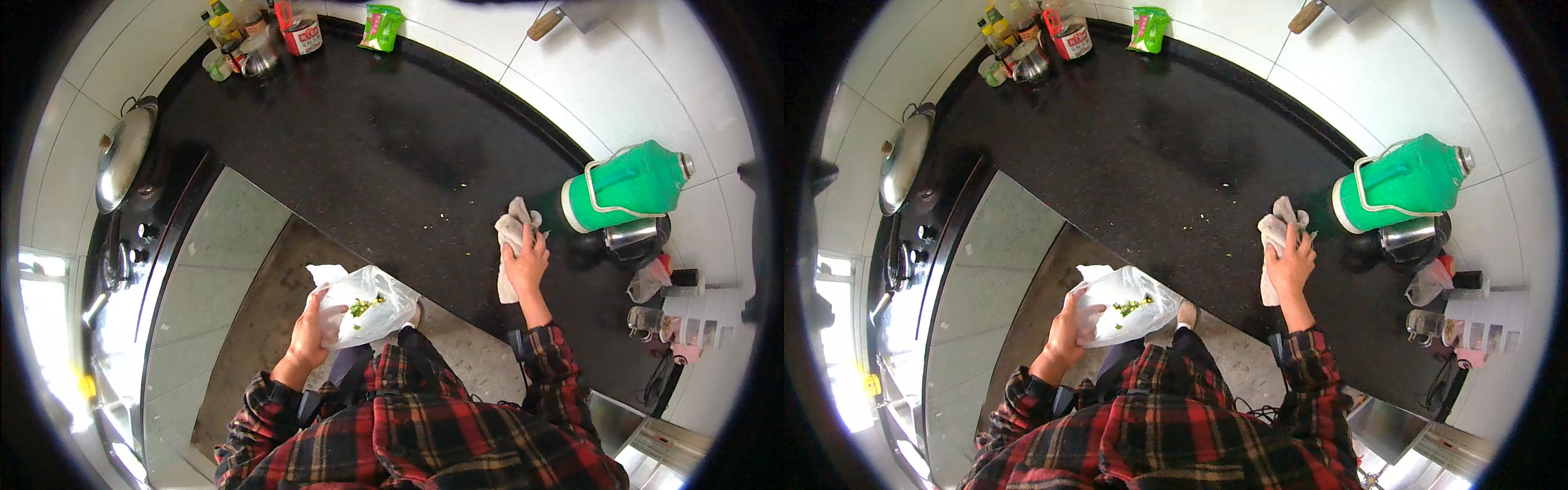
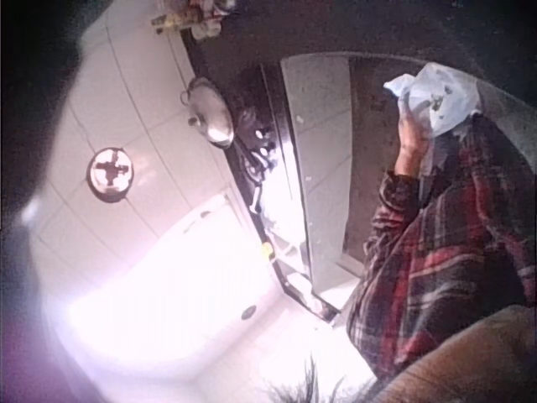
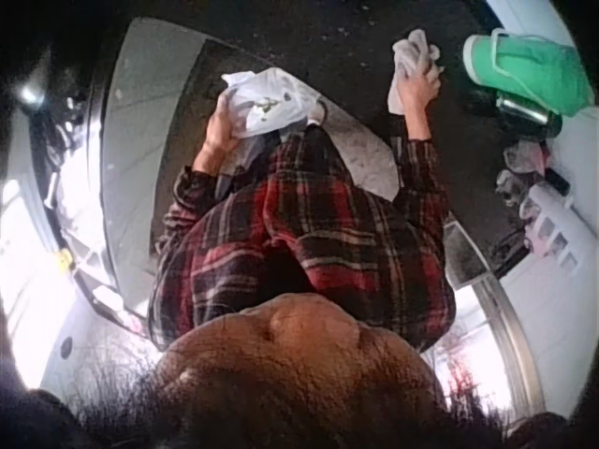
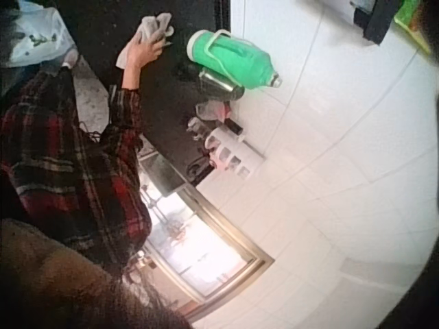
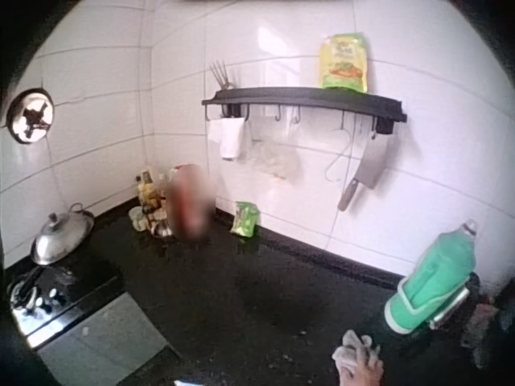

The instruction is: The person plucks leaves from stems and places them in a colander, then washes hands and a cloth at the sink. The person wipes the countertop with the cloth, collects debris into a plastic bag, and continues wiping multiple areas of the kitchen counter.

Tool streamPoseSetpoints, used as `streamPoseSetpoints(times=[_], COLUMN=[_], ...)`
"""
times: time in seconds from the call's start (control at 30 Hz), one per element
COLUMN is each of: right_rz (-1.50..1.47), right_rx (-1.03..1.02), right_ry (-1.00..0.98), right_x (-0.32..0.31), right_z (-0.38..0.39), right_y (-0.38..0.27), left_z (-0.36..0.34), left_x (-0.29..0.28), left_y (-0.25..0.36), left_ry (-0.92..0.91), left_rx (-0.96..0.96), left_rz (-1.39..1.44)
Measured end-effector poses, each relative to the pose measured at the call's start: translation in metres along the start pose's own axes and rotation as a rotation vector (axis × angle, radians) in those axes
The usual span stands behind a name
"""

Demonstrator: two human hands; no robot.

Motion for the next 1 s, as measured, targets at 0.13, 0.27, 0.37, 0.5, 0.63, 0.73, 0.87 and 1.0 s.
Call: streamPoseSetpoints(times=[0.13,0.27,0.37,0.5,0.63,0.73,0.87,1.0], right_rz=[-0.039,-0.103,-0.182,-0.325,-0.494,-0.556,-0.479,-0.114], right_rx=[-0.121,-0.385,-0.511,-0.71,-0.622,-0.445,-0.182,0.055], right_ry=[0.081,0.025,-0.186,-0.377,-0.368,-0.212,-0.082,-0.1], right_x=[0.03,0.057,0.073,0.067,0.043,0.009,-0.029,-0.015], right_z=[-0.046,-0.095,-0.093,-0.041,-0.01,-0.009,0.002,0.042], right_y=[-0.017,-0.064,-0.092,-0.113,-0.112,-0.082,-0.016,0.013], left_z=[0.002,0.009,0.012,0.014,0.01,0.005,-0.007,-0.012], left_x=[-0.003,-0.007,-0.007,-0.006,-0.007,-0.01,-0.013,-0.017], left_y=[-0.003,-0.006,-0.007,-0.007,-0.002,-0.003,-0.006,-0.01], left_ry=[0.041,0.046,0.04,0.051,0.062,0.085,0.07,0.043], left_rx=[-0.027,-0.002,0.013,0.009,0.004,-0.007,-0.015,-0.032], left_rz=[-0.022,-0.045,-0.022,-0.002,0.004,0.046,0.098,0.08])
Point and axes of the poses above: each hand's wrist, its own z-axis away from the middle knuckle, its own x-axis out of the palm, y = z × x, the point moved 4 cm from there along -z, towards the middle knuckle, and after that the axes turned 13 degrees about -z, right-handed, at the moved point
